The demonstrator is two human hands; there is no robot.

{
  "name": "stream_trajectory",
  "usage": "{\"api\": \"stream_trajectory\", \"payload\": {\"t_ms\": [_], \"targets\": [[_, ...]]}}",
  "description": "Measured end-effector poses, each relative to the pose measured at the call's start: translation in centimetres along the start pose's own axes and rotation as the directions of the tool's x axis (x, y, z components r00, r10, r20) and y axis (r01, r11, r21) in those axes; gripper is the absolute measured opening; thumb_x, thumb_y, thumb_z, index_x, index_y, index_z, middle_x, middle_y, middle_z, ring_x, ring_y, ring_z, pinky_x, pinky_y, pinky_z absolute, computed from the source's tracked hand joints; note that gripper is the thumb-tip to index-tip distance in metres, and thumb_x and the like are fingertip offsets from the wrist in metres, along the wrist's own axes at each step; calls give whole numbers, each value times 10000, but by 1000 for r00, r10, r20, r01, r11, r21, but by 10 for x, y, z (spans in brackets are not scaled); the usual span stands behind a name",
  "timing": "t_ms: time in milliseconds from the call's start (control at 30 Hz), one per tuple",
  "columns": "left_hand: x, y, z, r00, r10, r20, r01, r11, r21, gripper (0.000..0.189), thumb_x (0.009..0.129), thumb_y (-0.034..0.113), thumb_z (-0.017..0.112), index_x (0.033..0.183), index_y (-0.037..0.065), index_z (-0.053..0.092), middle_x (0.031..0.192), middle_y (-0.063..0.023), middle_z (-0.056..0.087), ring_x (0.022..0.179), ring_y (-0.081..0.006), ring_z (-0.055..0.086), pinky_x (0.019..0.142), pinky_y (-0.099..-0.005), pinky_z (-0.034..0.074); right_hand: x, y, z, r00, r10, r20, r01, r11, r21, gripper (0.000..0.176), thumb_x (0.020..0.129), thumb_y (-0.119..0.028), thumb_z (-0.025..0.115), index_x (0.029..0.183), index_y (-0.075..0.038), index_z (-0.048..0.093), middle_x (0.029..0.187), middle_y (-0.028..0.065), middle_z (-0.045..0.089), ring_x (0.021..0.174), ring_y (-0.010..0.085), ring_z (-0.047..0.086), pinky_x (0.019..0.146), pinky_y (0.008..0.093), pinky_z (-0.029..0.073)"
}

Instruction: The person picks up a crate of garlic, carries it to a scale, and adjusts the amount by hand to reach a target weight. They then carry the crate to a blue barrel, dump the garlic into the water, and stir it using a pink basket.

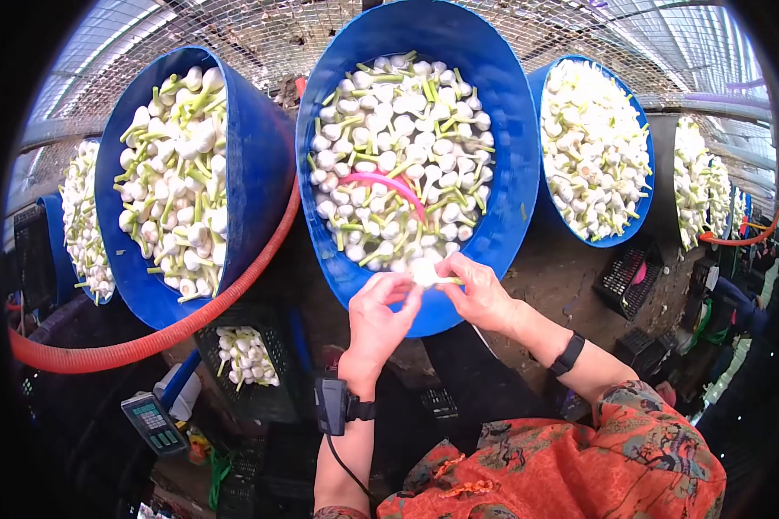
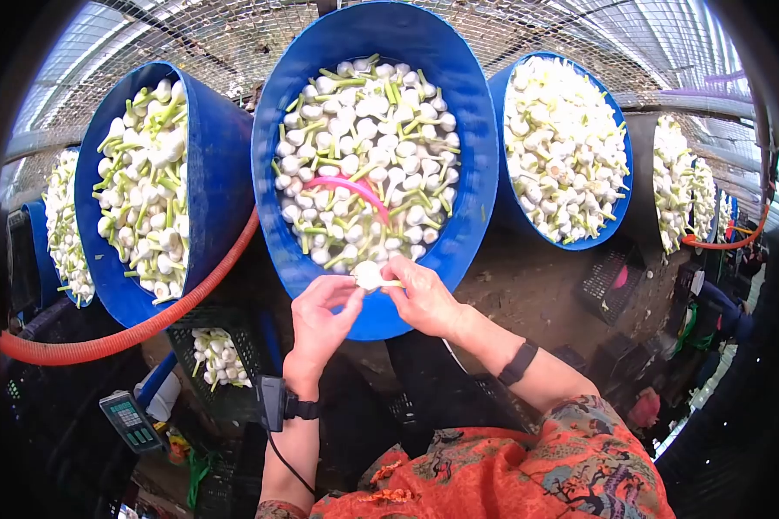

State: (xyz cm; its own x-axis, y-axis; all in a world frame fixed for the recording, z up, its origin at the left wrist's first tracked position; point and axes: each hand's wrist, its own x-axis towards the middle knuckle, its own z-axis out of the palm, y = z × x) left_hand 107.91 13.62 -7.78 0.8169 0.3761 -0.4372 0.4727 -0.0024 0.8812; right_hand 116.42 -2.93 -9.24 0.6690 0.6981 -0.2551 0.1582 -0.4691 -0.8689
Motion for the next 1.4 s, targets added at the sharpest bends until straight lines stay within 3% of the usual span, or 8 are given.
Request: {"api": "stream_trajectory", "payload": {"t_ms": [67,433,533,633,733,867,1300,1400], "targets": [[-1,-9,1,976,216,9,-214,960,183,95,763,23,683,844,12,635,824,-85,650,692,-195,661,623,-278,540,-1,-4,2,999,39,18,-39,999,6,179,787,11,611,915,-20,490,832,154,570,794,341,598,669,378,473],[-5,-15,-1,946,323,-23,-300,901,314,138,692,-29,658,799,35,598,776,-89,625,659,-238,641,579,-312,521,-9,-12,7,956,270,111,-285,946,155,149,797,17,611,910,-12,520,828,133,627,769,214,648,653,326,507],[-6,-14,-3,953,302,-8,-286,910,301,115,734,-28,648,830,16,604,772,-81,618,652,-192,647,589,-291,528,-12,-12,9,934,340,114,-358,877,320,138,797,4,631,907,-1,549,871,91,641,815,156,638,698,297,518],[-7,-33,-1,984,-172,-43,158,960,-233,105,840,-23,585,943,-25,607,860,-77,631,720,-117,637,664,-244,537,-7,-18,2,955,289,68,-296,910,289,141,792,12,638,900,1,548,886,95,631,831,170,633,715,305,511],[-2,-31,-2,995,-85,-45,67,948,-312,157,836,-42,578,988,-22,613,896,-81,632,747,-136,647,675,-247,538,-5,-11,1,985,169,21,-170,971,171,123,802,20,610,894,-7,534,878,110,621,836,213,639,698,320,504],[-3,-1,-6,997,67,46,-67,998,11,199,832,11,625,1024,-40,628,960,-104,641,807,-161,661,707,-262,537,0,-8,5,999,2,-36,-2,1000,7,144,779,47,599,896,-13,540,872,127,592,818,290,618,682,340,497],[5,-12,2,996,-34,-84,47,987,155,42,786,13,651,813,-17,639,754,-69,656,640,-146,659,608,-250,525,-3,-5,12,998,-41,-47,40,999,-22,178,766,65,599,919,-14,555,886,136,596,813,289,622,677,348,502],[3,-27,2,957,-282,-71,256,932,-256,41,803,3,645,833,-22,631,756,-43,651,642,-105,632,604,-224,510,-5,-2,12,990,-85,-113,90,995,39,144,766,55,611,885,-8,559,906,130,613,838,266,633,705,328,508]]}}
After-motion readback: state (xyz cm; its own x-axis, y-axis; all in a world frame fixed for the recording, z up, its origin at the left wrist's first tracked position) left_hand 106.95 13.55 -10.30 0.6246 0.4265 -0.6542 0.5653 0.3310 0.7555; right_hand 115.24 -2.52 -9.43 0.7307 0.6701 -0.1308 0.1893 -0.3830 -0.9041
